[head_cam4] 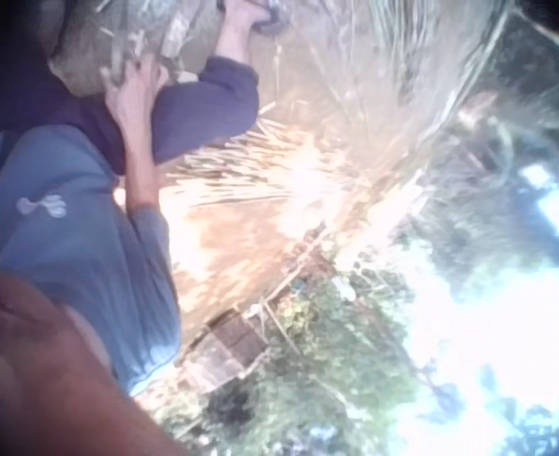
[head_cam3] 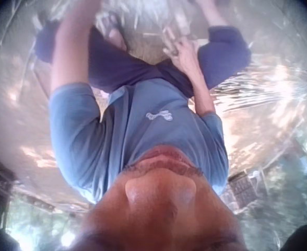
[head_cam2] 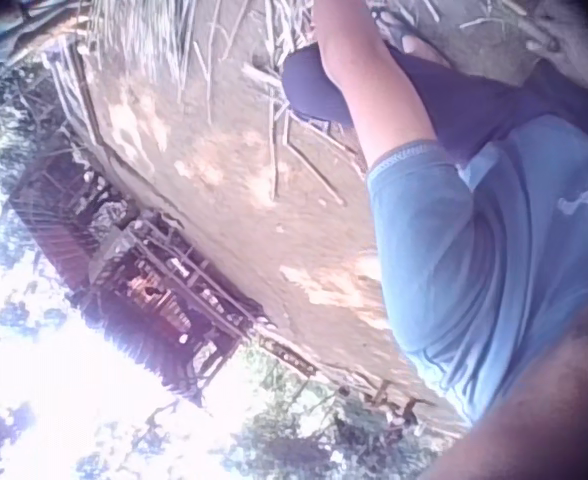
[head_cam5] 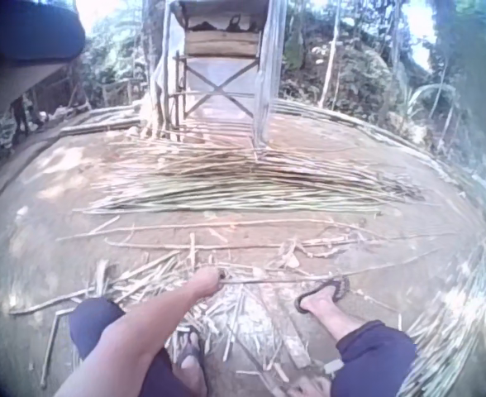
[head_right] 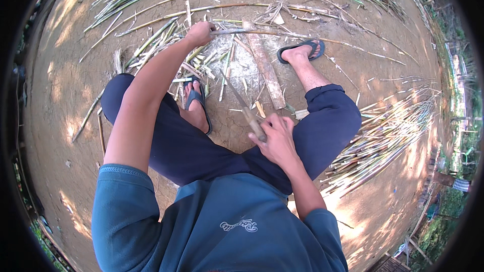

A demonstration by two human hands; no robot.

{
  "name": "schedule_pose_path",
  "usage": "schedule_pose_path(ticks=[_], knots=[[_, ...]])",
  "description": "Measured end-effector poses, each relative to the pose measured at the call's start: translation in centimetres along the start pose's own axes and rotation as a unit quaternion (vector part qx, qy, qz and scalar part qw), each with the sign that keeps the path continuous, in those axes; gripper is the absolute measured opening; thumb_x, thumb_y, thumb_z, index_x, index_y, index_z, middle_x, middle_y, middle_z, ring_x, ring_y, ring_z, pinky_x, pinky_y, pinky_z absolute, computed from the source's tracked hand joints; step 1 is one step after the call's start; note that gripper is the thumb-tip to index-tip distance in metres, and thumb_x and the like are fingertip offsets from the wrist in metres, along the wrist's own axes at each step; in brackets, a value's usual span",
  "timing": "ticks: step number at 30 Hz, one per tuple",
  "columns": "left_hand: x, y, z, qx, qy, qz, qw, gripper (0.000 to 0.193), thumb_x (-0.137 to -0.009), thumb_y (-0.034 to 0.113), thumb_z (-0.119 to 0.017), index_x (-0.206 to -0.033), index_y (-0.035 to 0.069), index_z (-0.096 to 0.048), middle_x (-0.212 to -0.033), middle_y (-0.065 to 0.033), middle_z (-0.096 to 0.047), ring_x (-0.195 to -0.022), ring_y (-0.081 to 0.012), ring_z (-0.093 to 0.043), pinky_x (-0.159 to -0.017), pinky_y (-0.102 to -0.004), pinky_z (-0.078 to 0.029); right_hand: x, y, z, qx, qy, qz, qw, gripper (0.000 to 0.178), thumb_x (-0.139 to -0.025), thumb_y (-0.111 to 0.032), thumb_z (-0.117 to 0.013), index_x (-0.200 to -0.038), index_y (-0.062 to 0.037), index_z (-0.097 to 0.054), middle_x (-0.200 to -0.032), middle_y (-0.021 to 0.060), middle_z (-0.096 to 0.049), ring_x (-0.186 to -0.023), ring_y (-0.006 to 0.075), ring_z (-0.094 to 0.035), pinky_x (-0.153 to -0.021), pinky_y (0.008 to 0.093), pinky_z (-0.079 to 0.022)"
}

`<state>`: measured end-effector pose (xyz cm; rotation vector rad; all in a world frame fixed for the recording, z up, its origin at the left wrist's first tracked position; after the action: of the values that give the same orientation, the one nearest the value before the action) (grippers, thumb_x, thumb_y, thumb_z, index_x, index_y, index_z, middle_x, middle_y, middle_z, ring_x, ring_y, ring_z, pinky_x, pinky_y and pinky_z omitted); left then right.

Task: The person sits on the ground and uses a large knife to cut long bamboo stalks into smaller pieces. They hold the stalks with their left hand and chop them with the knife in their right hand, accumulating a pile of cut segments.

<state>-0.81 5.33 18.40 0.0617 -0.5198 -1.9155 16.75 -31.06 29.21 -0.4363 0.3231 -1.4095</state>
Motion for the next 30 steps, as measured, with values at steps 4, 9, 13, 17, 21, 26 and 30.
schedule_pose_path(ticks=[4,9,13,17,21,26,30], knots=[[-0.5,-1.5,-3.7,0.010,0.010,0.017,1.000,0.021,-0.078,0.017,-0.068,-0.097,0.008,-0.073,-0.097,-0.0187,-0.070,-0.093,-0.0335,-0.067,-0.086,-0.0418,-0.053,6.3,-0.8,4.3,-0.127,0.115,-0.130,0.977,0.041,-0.081,-0.035,-0.075,-0.087,0.0035,-0.063,-0.085,0.0090,-0.052,-0.078,0.0217,-0.055,-0.075,0.0352,-0.041],[0.6,-1.4,-13.1,0.074,0.008,0.040,0.996,0.020,-0.079,0.017,-0.067,-0.095,0.008,-0.073,-0.095,-0.0202,-0.070,-0.091,-0.0355,-0.067,-0.086,-0.0427,-0.053,9.9,-0.2,4.3,-0.272,0.278,-0.086,0.917,0.044,-0.090,-0.035,-0.068,-0.095,0.0080,-0.058,-0.080,0.0057,-0.053,-0.062,0.0112,-0.051,-0.054,0.0256,-0.040],[1.3,-1.7,-19.2,0.094,-0.002,0.075,0.993,0.021,-0.080,0.022,-0.069,-0.096,0.009,-0.072,-0.091,-0.0193,-0.070,-0.089,-0.0361,-0.067,-0.084,-0.0438,-0.053,6.6,0.5,1.1,-0.456,0.289,-0.175,0.824,0.036,-0.095,-0.027,-0.063,-0.109,0.0031,-0.051,-0.072,0.0031,-0.055,-0.055,0.0060,-0.046,-0.051,0.0197,-0.038],[2.0,-0.7,-19.8,0.135,-0.002,0.064,0.989,0.026,-0.081,0.023,-0.067,-0.100,0.007,-0.070,-0.092,-0.0202,-0.069,-0.091,-0.0366,-0.066,-0.086,-0.0447,-0.052,2.1,2.5,-2.7,-0.418,0.220,-0.224,0.852,0.022,-0.093,-0.018,-0.063,-0.104,-0.0002,-0.055,-0.075,0.0060,-0.060,-0.060,0.0070,-0.051,-0.054,0.0225,-0.041],[2.2,-1.1,-19.0,0.119,-0.067,0.090,0.987,0.029,-0.084,0.025,-0.064,-0.105,0.006,-0.069,-0.103,-0.0211,-0.068,-0.100,-0.0364,-0.064,-0.090,-0.0454,-0.050,-1.2,5.6,-6.6,-0.354,0.157,-0.278,0.879,0.021,-0.091,-0.017,-0.066,-0.099,-0.0003,-0.056,-0.076,0.0078,-0.061,-0.065,0.0134,-0.057,-0.061,0.0301,-0.047],[2.0,-4.5,-18.8,0.143,-0.059,0.158,0.975,0.035,-0.083,0.032,-0.063,-0.106,0.006,-0.067,-0.103,-0.0196,-0.068,-0.101,-0.0355,-0.064,-0.090,-0.0448,-0.050,-4.0,6.7,-9.7,-0.342,0.135,-0.266,0.891,0.026,-0.091,-0.024,-0.065,-0.088,0.0004,-0.058,-0.072,0.0096,-0.062,-0.068,0.0192,-0.059,-0.068,0.0350,-0.047],[2.4,-4.5,-18.1,0.210,0.031,0.142,0.967,0.033,-0.085,0.032,-0.057,-0.100,0.003,-0.060,-0.093,-0.0214,-0.068,-0.094,-0.0391,-0.064,-0.084,-0.0465,-0.049,-5.6,7.5,-11.0,-0.366,0.128,-0.263,0.884,0.027,-0.095,-0.026,-0.056,-0.085,-0.0006,-0.056,-0.068,0.0060,-0.057,-0.063,0.0150,-0.055,-0.059,0.0319,-0.043]])
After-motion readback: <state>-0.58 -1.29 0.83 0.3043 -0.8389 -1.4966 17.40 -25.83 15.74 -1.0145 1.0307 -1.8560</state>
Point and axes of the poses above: each hand's wrist, its own x-axis away from the middle knuckle, its own z-axis out of the back of the hand, y = z × x, the point moved 6 cm from there along -x, towards the middle knuckle
